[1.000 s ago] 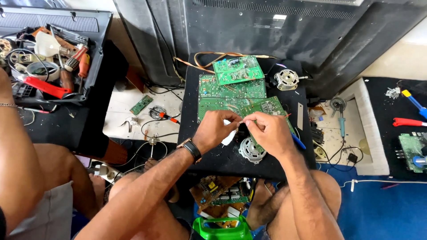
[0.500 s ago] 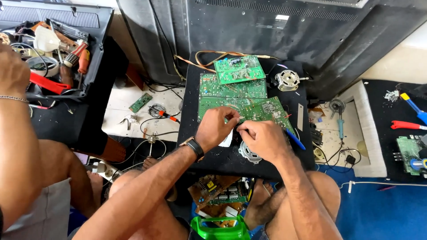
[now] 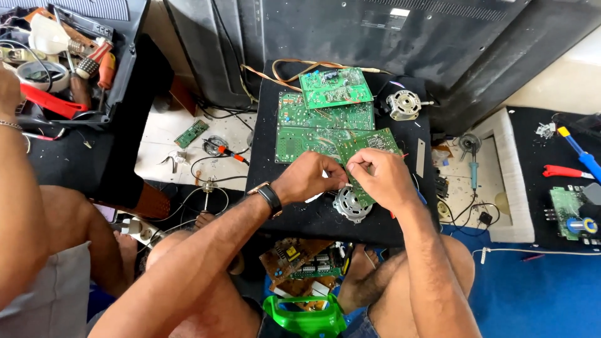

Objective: Repairing electronic circuit boards by stripping wires and inspecting components.

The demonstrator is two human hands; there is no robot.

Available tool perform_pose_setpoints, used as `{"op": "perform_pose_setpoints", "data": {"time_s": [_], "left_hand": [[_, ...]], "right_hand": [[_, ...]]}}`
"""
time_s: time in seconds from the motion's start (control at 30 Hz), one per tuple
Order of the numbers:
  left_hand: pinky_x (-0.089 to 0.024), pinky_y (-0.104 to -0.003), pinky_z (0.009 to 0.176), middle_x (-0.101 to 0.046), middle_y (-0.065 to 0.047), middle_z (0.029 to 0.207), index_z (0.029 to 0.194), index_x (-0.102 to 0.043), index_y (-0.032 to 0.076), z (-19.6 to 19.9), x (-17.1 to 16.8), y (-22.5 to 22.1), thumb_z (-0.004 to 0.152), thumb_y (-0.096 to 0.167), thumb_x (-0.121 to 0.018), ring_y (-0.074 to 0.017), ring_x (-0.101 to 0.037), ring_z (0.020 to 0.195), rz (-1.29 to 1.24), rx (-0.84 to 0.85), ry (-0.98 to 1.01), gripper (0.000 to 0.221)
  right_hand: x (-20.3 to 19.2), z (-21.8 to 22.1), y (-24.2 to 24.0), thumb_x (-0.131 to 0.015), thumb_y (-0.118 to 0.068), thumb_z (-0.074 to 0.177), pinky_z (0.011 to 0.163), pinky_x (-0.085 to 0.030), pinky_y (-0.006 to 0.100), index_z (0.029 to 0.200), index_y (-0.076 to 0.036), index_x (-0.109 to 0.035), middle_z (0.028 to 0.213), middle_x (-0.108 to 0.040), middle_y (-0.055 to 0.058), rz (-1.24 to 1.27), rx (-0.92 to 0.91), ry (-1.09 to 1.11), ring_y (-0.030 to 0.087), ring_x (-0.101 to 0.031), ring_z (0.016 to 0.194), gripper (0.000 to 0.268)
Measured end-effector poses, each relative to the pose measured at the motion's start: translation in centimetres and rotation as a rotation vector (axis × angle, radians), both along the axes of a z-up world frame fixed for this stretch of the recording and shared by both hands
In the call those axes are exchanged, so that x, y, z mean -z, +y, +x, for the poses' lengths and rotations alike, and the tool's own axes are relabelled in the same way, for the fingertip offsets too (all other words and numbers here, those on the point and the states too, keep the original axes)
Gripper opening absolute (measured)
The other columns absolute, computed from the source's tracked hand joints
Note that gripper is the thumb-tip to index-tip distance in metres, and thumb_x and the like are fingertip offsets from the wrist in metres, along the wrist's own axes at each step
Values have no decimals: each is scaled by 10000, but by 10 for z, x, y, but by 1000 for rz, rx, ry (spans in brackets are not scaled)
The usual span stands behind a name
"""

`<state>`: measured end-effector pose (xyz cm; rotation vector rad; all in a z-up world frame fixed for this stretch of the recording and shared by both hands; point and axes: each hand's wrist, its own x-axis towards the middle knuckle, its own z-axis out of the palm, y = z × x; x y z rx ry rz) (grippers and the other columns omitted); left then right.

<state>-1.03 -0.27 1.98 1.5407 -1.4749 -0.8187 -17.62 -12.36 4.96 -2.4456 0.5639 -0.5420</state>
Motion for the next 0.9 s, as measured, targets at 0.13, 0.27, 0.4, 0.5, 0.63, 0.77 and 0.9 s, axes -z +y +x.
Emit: {"op": "perform_pose_setpoints", "data": {"time_s": [0.13, 0.27, 0.4, 0.5, 0.63, 0.77, 0.9], "left_hand": [[-559, -441, 841, -772, -75, 805, 912, -800, 148, 2, -4, 4, 837, 202, -758, -274, -744, 879, 50, 5, 98, 101], [-547, -399, 895, -785, -30, 819, 974, -819, 186, 6, -4, 6, 844, 237, -781, -235, -742, 901, 44, -60, 150, 144], [-541, -372, 917, -780, -38, 796, 1002, -815, 139, 9, -14, 12, 876, 226, -784, -172, -691, 873, -24, -118, 260, 156], [-539, -381, 915, -779, -31, 808, 1030, -809, 130, 14, -6, 10, 898, 235, -789, -158, -697, 898, -72, -201, 290, 170], [-557, -358, 876, -784, -16, 799, 1014, -800, 149, 16, 0, 7, 895, 256, -773, -183, -750, 907, -114, -344, 193, 161], [-585, -370, 815, -776, -28, 784, 972, -801, 178, 11, 1, 5, 876, 231, -748, -245, -761, 872, -116, -463, 55, 122], [-592, -401, 798, -766, -46, 767, 929, -797, 181, 6, 7, 2, 865, 216, -748, -284, -758, 851, -131, -477, -29, 88]], "right_hand": [[-11, 4, 8, -699, -156, 844, 555, -454, 298, 823, -147, -767, 511, -530, -1, 199, 91, 44, 113, -525, 511, 72], [-11, 8, 9, -704, -179, 843, 533, -415, 290, 841, -155, -794, 490, -529, -6, 322, 145, 59, 107, -472, 492, 93], [7, 10, 5, -702, -165, 868, 543, -402, 240, 866, -138, -798, 497, -518, -56, 458, 157, 32, 62, -462, 526, 100], [6, 13, 11, -680, -202, 907, 699, -465, 255, 952, -151, -800, 651, -708, -5, 596, 121, 4, 72, -572, 655, 137], [-6, 10, 28, -617, -136, 938, 829, -530, 303, 1000, -136, -782, 754, -773, 47, 541, 26, 15, 81, -649, 802, 176], [0, 9, 31, -609, -120, 945, 809, -563, 366, 993, -182, -777, 799, -787, 79, 249, 25, 1, 215, -764, 896, 185], [15, 9, 35, -603, -110, 933, 743, -584, 404, 965, -224, -778, 763, -768, 53, 51, -2, -22, 320, -742, 868, 211]]}}
